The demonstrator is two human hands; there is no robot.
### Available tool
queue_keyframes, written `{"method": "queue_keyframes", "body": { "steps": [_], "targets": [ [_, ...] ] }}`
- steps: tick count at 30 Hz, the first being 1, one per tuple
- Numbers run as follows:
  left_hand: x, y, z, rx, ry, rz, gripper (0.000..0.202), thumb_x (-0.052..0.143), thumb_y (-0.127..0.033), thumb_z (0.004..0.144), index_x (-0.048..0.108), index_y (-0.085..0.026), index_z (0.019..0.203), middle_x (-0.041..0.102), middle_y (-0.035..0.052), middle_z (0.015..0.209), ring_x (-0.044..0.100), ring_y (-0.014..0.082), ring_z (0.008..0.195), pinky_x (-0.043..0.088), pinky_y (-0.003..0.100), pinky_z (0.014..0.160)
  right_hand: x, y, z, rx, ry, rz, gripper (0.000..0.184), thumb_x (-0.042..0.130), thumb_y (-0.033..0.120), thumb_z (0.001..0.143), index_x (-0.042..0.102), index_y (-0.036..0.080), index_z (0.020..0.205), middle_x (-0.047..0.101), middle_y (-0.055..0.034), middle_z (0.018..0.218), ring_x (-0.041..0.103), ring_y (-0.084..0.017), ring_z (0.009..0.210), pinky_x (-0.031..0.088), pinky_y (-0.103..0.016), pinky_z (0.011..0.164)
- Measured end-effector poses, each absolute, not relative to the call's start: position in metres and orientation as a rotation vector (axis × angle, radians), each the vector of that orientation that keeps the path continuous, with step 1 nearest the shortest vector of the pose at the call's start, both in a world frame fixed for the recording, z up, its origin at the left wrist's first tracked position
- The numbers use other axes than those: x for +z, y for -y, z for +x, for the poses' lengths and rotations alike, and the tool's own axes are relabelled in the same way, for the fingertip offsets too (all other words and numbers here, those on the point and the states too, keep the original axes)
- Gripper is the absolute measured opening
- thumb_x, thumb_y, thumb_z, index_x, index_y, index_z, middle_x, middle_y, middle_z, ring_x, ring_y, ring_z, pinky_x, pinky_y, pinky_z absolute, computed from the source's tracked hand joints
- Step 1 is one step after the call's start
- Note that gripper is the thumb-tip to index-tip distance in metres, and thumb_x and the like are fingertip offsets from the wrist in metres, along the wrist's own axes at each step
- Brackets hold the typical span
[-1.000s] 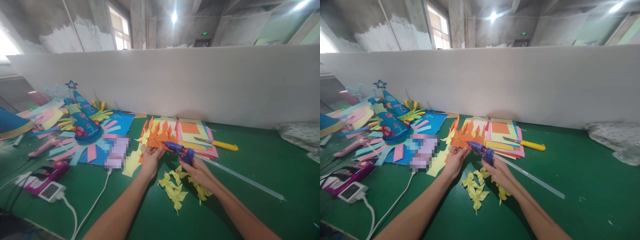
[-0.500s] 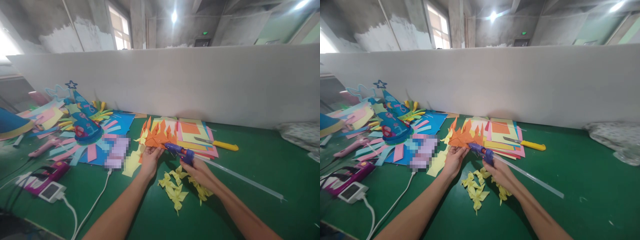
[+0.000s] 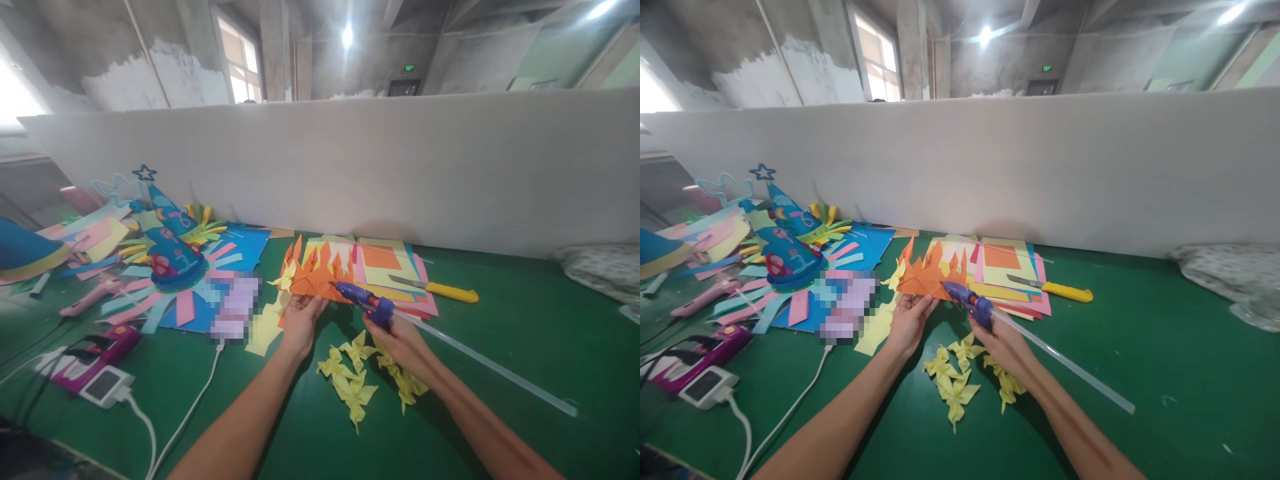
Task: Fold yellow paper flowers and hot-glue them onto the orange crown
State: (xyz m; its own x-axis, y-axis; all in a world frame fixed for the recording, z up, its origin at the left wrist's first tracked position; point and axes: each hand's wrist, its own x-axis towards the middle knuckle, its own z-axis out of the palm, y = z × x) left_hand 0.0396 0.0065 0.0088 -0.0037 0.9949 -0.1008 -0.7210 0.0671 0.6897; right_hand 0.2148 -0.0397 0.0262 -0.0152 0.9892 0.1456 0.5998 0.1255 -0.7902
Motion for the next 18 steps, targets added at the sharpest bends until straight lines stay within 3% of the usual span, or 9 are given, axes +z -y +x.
{"method": "queue_keyframes", "body": {
  "steps": [3,7,11,15,18],
  "targets": [
    [0.007,-0.008,0.038,1.456,-0.663,0.519,0.035,0.078,-0.014,0.057,0.060,-0.017,0.087,0.065,-0.0032,0.073,0.065,0.0104,0.075,0.051,0.031,0.086,0.022,0.038,0.216,0.680,1.632,-1.578,0.030,0.052,0.043,0.072,0.063,0.018,0.085,0.066,-0.0061,0.084,0.061,-0.026,0.080,0.048,-0.035,0.073],
    [0.005,-0.011,0.035,1.480,-0.633,0.503,0.035,0.077,-0.012,0.059,0.059,-0.018,0.089,0.067,-0.0023,0.079,0.065,0.0100,0.078,0.050,0.032,0.089,0.024,0.039,0.217,0.642,1.523,-1.624,0.026,0.053,0.041,0.072,0.058,0.019,0.083,0.062,-0.0036,0.073,0.058,-0.022,0.071,0.047,-0.033,0.065],
    [0.002,-0.013,0.034,1.498,-0.629,0.480,0.035,0.076,-0.011,0.059,0.059,-0.019,0.090,0.068,-0.0016,0.086,0.065,0.0111,0.081,0.048,0.035,0.093,0.033,0.041,0.217,0.887,1.392,-1.501,0.024,0.055,0.044,0.074,0.049,0.021,0.076,0.053,0.0021,0.058,0.051,-0.014,0.055,0.044,-0.027,0.054],
    [0.001,-0.014,0.033,1.519,-0.626,0.457,0.031,0.077,-0.011,0.058,0.058,-0.018,0.082,0.065,-0.0036,0.076,0.065,0.0122,0.082,0.049,0.034,0.092,0.031,0.034,0.223,1.077,1.173,-1.341,0.032,0.059,0.049,0.072,0.043,0.022,0.078,0.049,0.0061,0.056,0.047,-0.011,0.046,0.040,-0.024,0.046],
    [0.002,-0.014,0.032,1.532,-0.625,0.450,0.032,0.077,-0.010,0.058,0.057,-0.018,0.081,0.064,-0.0046,0.072,0.065,0.0118,0.081,0.050,0.034,0.090,0.025,0.025,0.237,0.926,1.144,-1.480,0.037,0.057,0.055,0.071,0.049,0.020,0.081,0.055,0.0023,0.062,0.053,-0.013,0.050,0.045,-0.026,0.050]
  ]
}}
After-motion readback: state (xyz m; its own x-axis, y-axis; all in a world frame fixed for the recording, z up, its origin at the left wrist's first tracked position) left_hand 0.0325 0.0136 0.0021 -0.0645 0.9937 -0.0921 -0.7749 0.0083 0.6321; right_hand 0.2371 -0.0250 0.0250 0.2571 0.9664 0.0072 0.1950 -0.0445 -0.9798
